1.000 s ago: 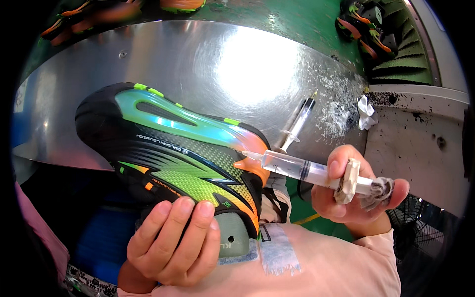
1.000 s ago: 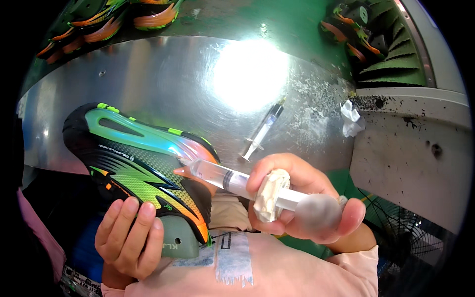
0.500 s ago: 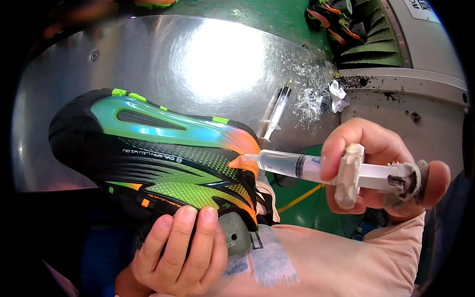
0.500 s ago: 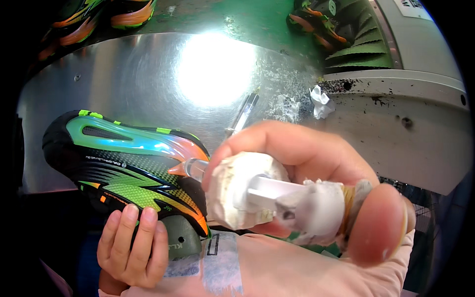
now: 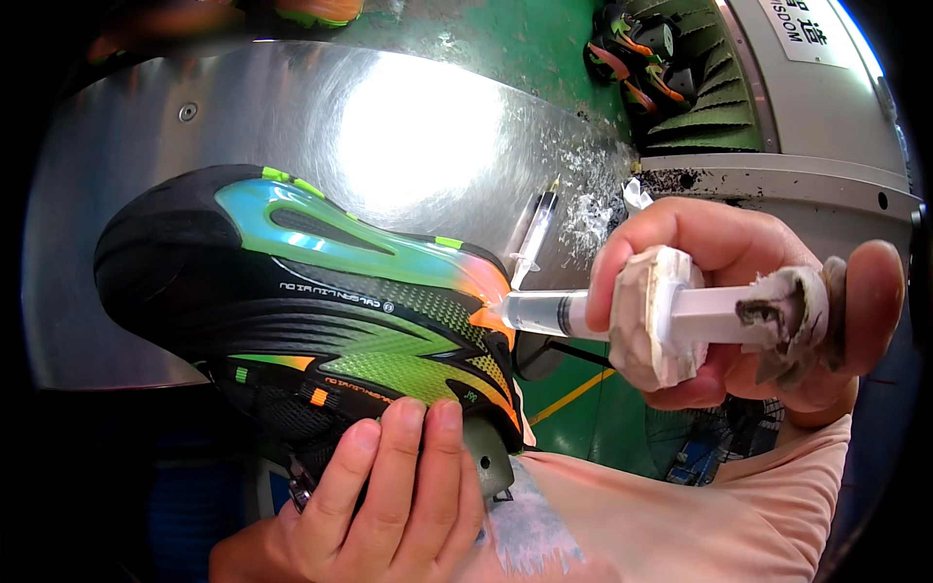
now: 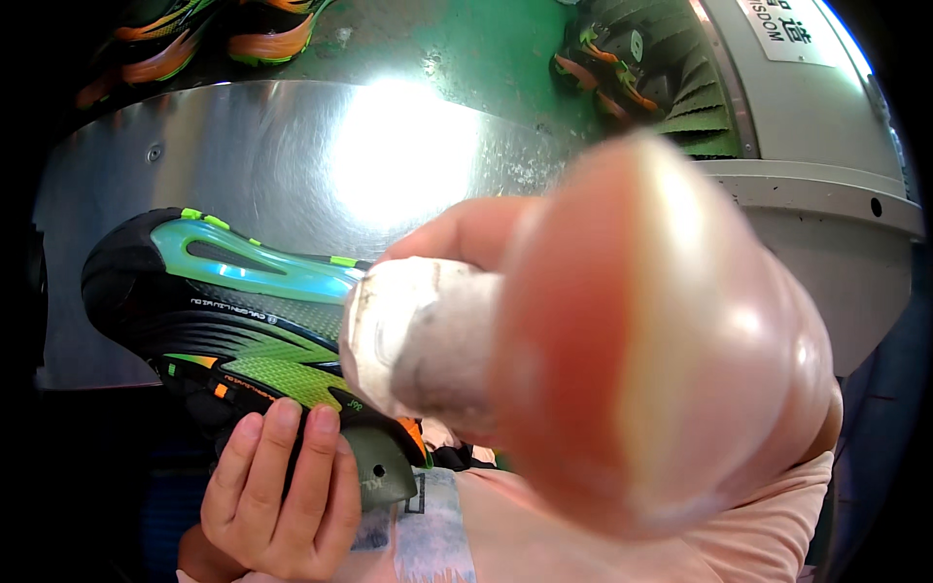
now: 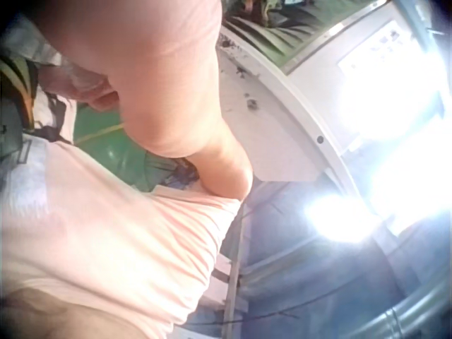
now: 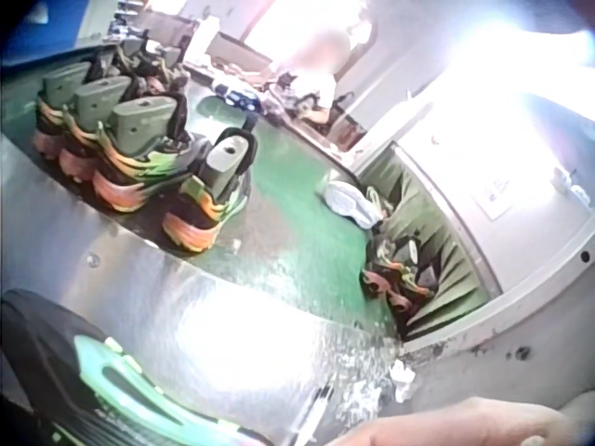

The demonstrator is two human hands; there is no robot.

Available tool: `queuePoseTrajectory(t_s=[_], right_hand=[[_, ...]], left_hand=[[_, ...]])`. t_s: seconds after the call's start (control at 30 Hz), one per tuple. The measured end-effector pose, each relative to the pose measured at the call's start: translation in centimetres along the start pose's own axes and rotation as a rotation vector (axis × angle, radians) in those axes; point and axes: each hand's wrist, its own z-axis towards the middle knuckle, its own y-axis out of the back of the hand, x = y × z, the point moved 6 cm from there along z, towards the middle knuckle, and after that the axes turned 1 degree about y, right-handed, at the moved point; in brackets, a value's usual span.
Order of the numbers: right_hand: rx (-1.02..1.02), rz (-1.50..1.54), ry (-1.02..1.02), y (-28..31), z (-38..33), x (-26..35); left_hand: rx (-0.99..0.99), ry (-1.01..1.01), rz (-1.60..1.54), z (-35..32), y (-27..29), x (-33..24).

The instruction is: The person applies adhesive to the seams and edges of an athletic shoe using a syringe.

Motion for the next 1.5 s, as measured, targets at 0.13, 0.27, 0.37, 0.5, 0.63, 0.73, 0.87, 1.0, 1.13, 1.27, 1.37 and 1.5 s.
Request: queuePoseTrajectory(t_s=[0.13, 0.27, 0.37, 0.5, 0.63, 0.73, 0.87, 1.0, 1.13, 1.27, 1.37, 1.5], right_hand=[[-0.157, -0.124, 0.080, 0.1, -1.2, 0.0], [0.022, 0.069, 0.157, -0.7, -0.2, 0.3], [0.018, 0.058, 0.166, -1.1, 0.0, 0.5], [0.014, 0.048, 0.199, -1.4, 0.1, 0.7], [0.021, 0.072, 0.275, -0.9, 0.0, 0.2], [-0.058, 0.012, 0.231, -1.2, -0.6, 0.5], [-0.160, 0.033, 0.168, -2.9, -0.7, 2.1], [-0.133, 0.064, 0.160, -2.7, -0.1, 1.4], [-0.029, 0.067, 0.220, -1.0, -0.6, -2.7], [0.390, 0.267, 0.285, 3.4, -0.8, -8.3], [0.458, 0.492, 0.477, 2.8, 0.2, -10.2], [0.475, 0.566, 0.446, 2.0, 1.7, -11.3]], left_hand=[[0.068, -0.009, -0.041, 0.8, 2.0, -0.3], [0.062, -0.048, -0.035, 1.0, 2.1, 0.6], [0.033, -0.043, -0.012, 1.2, 2.0, 0.3], [-0.014, -0.073, 0.010, 1.0, 0.6, 0.8], [0.053, -0.105, -0.015, 1.9, 0.7, 1.8], [0.105, -0.114, -0.025, 2.4, 0.9, 1.9], [0.134, -0.030, -0.076, 2.7, 1.5, 1.9], [0.168, 0.050, -0.089, 3.0, 1.7, 2.3], [0.179, 0.100, -0.098, 2.7, 3.0, 2.6], [0.240, 0.108, 0.015, 3.1, 1.6, -0.4], [0.284, 0.088, 0.045, 3.0, 1.0, 0.8], [0.349, 0.109, 0.147, 4.1, 1.7, 1.4]])
